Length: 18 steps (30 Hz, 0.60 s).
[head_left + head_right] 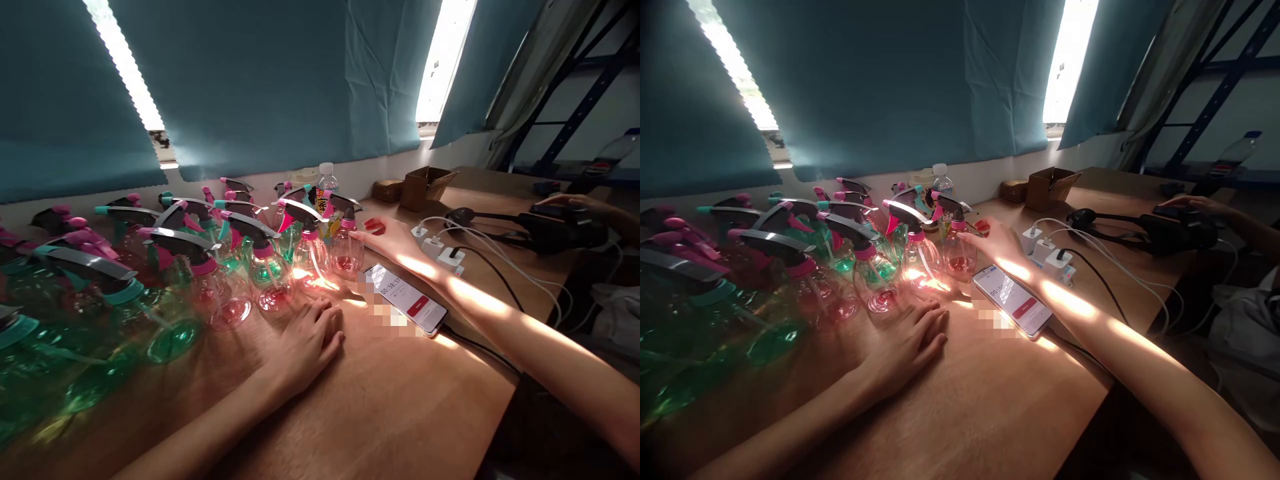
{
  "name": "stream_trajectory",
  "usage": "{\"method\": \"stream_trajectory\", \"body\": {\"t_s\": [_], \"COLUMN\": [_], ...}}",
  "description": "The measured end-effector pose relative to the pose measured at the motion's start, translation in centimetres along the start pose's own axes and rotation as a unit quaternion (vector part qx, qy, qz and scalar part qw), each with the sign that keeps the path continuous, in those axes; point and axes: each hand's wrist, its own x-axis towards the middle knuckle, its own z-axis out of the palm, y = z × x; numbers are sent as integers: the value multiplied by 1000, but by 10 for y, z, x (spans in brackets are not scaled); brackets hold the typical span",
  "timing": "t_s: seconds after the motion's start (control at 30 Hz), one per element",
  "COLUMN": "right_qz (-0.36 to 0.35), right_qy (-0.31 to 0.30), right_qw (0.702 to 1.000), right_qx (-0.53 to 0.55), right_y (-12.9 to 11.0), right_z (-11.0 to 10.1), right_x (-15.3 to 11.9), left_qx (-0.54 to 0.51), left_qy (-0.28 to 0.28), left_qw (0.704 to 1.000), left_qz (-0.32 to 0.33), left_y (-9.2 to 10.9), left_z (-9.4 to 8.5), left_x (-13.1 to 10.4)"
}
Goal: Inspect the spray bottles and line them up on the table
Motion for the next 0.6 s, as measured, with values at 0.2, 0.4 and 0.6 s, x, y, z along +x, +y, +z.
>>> {"method": "stream_trajectory", "body": {"t_s": [0.2,0.4,0.6], "right_qz": [-16,-34,-40], "right_qy": [-27,-13,22], "right_qw": [995,990,992], "right_qx": [95,137,122], "right_y": [7,-2,-21], "right_z": [27,27,-12], "right_x": [32,34,3], "left_qx": [-19,-34,-65], "left_qy": [12,23,58], "left_qw": [1000,999,996], "left_qz": [14,18,18], "left_y": [3,3,3], "left_z": [7,8,6], "left_x": [18,19,13]}}
